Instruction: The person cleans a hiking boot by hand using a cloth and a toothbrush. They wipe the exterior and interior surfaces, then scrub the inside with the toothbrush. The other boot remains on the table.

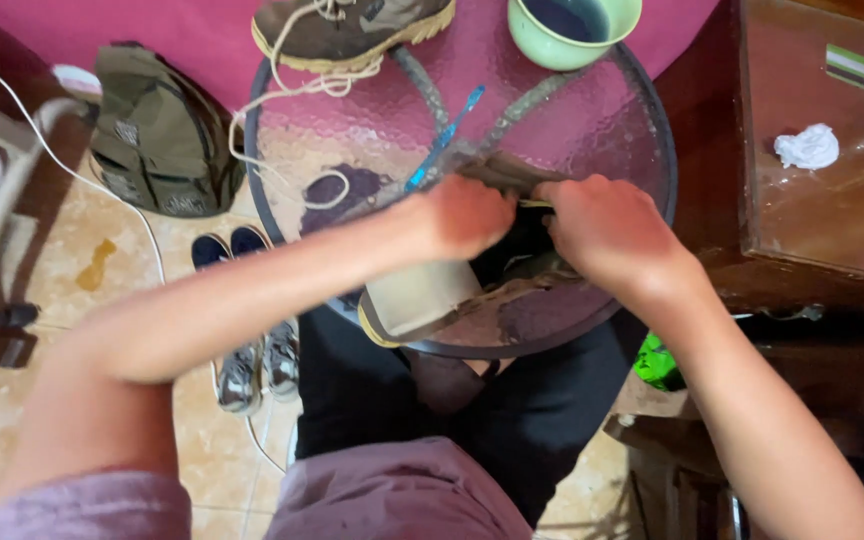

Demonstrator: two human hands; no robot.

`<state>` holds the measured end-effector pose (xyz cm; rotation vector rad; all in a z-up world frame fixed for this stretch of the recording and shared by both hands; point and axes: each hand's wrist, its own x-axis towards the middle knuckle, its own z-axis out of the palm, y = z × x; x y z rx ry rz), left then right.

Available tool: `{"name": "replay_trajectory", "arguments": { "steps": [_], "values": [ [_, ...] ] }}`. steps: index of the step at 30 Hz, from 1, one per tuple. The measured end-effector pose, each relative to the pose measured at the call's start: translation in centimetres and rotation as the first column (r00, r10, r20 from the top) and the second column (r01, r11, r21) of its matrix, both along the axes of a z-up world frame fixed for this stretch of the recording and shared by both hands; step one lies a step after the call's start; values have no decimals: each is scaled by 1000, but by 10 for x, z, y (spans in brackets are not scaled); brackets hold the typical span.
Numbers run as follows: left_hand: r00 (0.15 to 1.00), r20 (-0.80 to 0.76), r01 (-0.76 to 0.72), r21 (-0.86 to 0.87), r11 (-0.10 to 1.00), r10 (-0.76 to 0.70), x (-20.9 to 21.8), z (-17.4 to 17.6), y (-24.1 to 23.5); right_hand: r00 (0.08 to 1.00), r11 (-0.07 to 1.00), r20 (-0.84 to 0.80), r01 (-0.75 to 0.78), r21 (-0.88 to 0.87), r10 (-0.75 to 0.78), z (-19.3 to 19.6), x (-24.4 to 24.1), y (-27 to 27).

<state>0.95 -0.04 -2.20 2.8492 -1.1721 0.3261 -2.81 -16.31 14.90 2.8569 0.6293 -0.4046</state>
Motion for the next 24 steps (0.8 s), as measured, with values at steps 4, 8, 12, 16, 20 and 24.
{"name": "replay_trajectory", "arguments": {
  "steps": [4,8,12,16,20,24],
  "values": [
    [996,-82,-21,-29,999,18,-11,17,6,994,996,90,-62,-61,68,-26,6,-11],
    [987,50,-145,-160,976,155,-81,86,25,991,979,118,-44,-197,68,-46,9,-14],
    [960,-66,-279,-113,954,273,-159,134,59,825,913,406,-300,-277,394,-52,-11,-25],
    [908,-233,-381,-121,917,347,-189,117,53,603,839,590,-453,-300,537,-23,-29,5],
    [971,-121,-236,-338,911,206,-180,106,62,445,741,621,-564,-365,645,-13,-33,14],
    [961,191,-114,-376,920,198,-166,103,73,491,752,606,-585,-302,625,-23,-15,6]
  ]
}}
